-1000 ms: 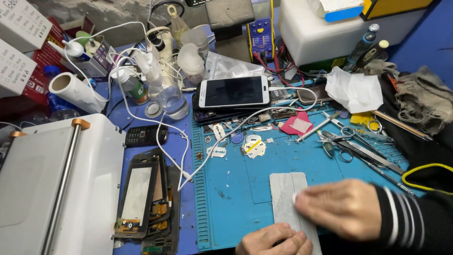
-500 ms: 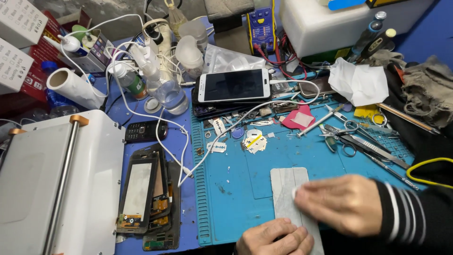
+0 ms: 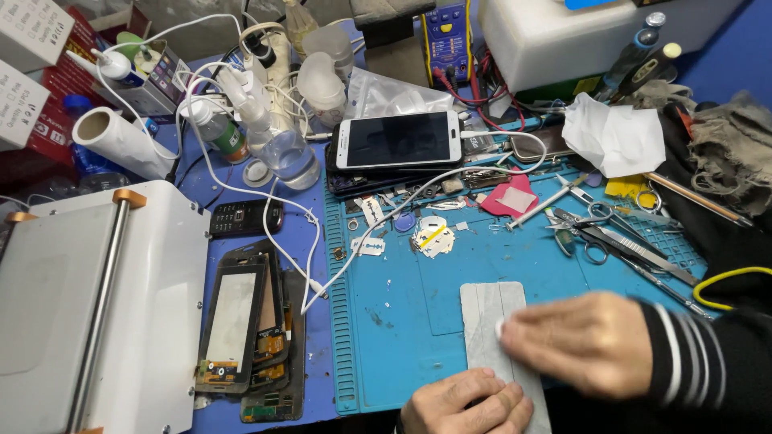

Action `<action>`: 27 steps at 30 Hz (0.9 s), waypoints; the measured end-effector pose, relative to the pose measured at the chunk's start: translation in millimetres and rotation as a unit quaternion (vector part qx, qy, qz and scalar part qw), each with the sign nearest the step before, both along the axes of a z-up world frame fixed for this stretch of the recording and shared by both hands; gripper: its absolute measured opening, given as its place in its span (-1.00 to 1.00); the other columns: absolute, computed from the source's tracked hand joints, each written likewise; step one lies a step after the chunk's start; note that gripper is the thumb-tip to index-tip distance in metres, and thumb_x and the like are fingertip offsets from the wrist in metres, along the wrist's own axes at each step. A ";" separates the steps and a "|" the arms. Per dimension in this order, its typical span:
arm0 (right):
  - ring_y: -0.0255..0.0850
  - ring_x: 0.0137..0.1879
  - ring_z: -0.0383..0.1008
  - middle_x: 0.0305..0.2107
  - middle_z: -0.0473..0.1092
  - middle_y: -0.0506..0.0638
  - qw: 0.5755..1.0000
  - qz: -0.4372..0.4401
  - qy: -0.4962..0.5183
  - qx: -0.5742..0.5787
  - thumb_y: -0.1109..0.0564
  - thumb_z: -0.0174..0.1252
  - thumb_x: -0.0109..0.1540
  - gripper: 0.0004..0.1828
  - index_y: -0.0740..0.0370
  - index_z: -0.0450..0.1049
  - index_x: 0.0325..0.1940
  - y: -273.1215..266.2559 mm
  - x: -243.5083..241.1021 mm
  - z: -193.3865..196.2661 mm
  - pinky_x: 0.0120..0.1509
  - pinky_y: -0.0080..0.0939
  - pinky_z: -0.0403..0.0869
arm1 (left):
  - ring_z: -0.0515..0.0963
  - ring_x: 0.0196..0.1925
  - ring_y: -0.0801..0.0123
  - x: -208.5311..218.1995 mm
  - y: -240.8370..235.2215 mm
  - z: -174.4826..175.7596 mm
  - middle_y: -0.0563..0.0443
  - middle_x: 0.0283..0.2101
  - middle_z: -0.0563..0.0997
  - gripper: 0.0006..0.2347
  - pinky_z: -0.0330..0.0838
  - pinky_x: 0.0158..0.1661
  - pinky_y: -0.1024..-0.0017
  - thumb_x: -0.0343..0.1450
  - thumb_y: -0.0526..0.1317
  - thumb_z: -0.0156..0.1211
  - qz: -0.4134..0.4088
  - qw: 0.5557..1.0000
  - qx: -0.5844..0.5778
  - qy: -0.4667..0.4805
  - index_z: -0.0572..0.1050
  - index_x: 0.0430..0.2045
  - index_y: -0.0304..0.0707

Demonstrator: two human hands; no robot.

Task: The person uses a small blade to trim the edges of a grey rectangular sheet, then uses scissors to cut a small piece from the corner. They wipe the surface with a white cloth and continue trimming the edges with the blade.

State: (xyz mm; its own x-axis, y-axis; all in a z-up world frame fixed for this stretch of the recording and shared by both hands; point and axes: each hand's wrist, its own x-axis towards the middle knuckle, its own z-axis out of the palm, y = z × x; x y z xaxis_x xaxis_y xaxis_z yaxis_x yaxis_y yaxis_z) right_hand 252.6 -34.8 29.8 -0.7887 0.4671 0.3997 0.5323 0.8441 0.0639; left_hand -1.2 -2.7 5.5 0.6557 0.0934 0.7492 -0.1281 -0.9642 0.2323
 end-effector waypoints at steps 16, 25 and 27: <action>0.17 0.06 0.63 -0.02 0.52 0.39 0.992 0.050 0.071 -0.093 0.19 -0.31 0.45 -0.55 0.57 0.44 0.11 -12.1 -6.2 3.5 0.26 0.11 0.60 | 0.63 -0.28 0.24 2.5 2.5 7.6 -0.11 -0.29 0.64 -0.91 0.70 -0.08 0.42 0.54 -0.50 0.17 -0.001 0.999 -0.010 -0.042 0.59 -0.34 -0.46; 0.13 0.13 0.60 0.05 0.50 0.34 0.997 0.024 0.033 -0.062 0.22 -0.23 0.41 -0.60 0.53 0.43 0.13 0.5 0.1 13.1 0.27 0.05 0.58 | 0.61 -0.29 0.12 2.9 4.5 9.7 -0.18 -0.29 0.64 -0.83 0.63 -0.15 0.35 0.56 -0.49 0.04 -0.009 0.998 -0.021 -0.056 0.61 -0.37 -0.53; 0.11 0.10 0.60 0.03 0.51 0.27 1.000 -0.019 0.001 -0.022 0.20 -0.10 0.39 -0.65 0.45 0.46 0.14 3.1 -0.6 13.2 0.23 -0.02 0.58 | 0.60 -0.31 0.17 1.1 -0.2 3.7 -0.17 -0.28 0.64 -0.86 0.63 -0.18 0.38 0.53 -0.49 0.12 0.001 0.998 -0.025 -0.061 0.61 -0.40 -0.49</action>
